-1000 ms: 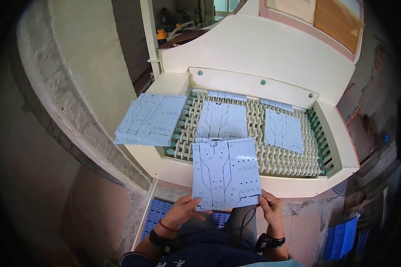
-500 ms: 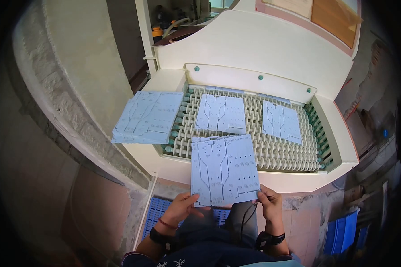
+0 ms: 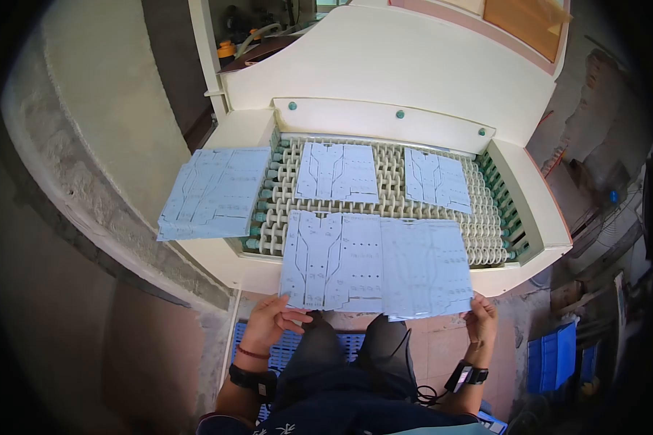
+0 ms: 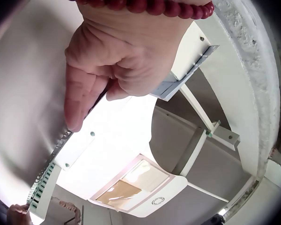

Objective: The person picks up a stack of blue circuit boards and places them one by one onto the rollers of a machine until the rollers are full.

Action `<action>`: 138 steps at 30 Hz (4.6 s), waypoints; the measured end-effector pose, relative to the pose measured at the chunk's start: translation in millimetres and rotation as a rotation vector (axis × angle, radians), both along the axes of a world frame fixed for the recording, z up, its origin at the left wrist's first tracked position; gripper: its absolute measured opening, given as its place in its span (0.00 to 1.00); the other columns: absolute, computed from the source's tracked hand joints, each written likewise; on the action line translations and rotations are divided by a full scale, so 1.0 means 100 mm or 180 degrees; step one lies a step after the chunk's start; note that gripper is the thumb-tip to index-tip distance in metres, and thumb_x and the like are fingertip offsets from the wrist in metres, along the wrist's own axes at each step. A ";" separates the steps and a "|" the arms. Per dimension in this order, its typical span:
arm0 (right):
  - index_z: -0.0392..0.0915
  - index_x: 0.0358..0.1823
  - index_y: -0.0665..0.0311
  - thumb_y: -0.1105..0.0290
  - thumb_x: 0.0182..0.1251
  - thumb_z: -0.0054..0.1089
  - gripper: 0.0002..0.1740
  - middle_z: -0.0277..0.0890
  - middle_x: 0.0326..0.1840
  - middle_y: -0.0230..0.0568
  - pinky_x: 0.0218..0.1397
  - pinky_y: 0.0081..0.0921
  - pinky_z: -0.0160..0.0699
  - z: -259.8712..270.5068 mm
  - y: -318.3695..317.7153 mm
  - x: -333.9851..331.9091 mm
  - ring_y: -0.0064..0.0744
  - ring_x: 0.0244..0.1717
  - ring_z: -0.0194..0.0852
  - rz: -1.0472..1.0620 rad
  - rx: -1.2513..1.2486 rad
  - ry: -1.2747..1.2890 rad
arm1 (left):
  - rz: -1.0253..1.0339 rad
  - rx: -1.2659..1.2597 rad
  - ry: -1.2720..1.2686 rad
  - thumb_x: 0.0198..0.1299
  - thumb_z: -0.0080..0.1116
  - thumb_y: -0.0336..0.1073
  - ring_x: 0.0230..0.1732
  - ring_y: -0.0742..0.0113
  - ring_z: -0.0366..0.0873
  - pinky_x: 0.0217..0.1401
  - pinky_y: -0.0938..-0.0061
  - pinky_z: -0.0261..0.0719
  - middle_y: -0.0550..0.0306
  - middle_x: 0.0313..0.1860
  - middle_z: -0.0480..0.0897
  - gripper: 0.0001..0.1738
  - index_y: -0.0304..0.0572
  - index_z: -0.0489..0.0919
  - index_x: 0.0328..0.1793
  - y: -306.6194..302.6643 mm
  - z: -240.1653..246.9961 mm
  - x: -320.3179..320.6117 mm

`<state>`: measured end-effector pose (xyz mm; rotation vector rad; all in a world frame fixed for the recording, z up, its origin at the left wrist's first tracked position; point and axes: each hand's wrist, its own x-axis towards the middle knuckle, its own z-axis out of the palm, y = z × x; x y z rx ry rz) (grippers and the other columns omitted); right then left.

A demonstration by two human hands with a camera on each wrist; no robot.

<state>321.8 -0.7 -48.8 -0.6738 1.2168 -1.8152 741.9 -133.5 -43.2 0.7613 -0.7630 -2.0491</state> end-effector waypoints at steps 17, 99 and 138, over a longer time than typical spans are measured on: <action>0.76 0.39 0.70 0.74 0.61 0.50 0.09 0.77 0.28 0.35 0.22 0.12 0.72 -0.07 0.14 -0.61 0.18 0.21 0.72 -0.0987 0.0520 0.0403 | 0.0333 -0.0149 -0.0123 0.65 0.37 0.44 0.32 0.50 0.81 0.24 0.68 0.83 0.34 0.37 0.78 0.25 0.24 0.66 0.52 -0.10 0.08 0.01; 0.72 0.50 0.71 0.71 0.56 0.58 0.20 0.76 0.37 0.37 0.28 0.17 0.77 1.12 -2.14 2.79 0.23 0.34 0.73 0.1983 0.0324 0.1293 | 0.3462 -0.3529 -0.5427 0.52 0.56 0.49 0.56 0.39 0.65 0.56 0.57 0.65 0.36 0.50 0.72 0.27 0.26 0.75 0.43 -0.51 1.00 0.87; 0.66 0.49 0.77 0.81 0.54 0.53 0.19 0.74 0.41 0.53 0.40 0.35 0.83 0.20 -0.40 1.10 0.40 0.37 0.79 0.1403 -0.0153 -0.1180 | -0.0919 -0.0497 0.0515 0.67 0.32 0.45 0.57 0.52 0.70 0.55 0.58 0.72 0.44 0.57 0.69 0.27 0.31 0.57 0.64 0.24 0.27 -0.19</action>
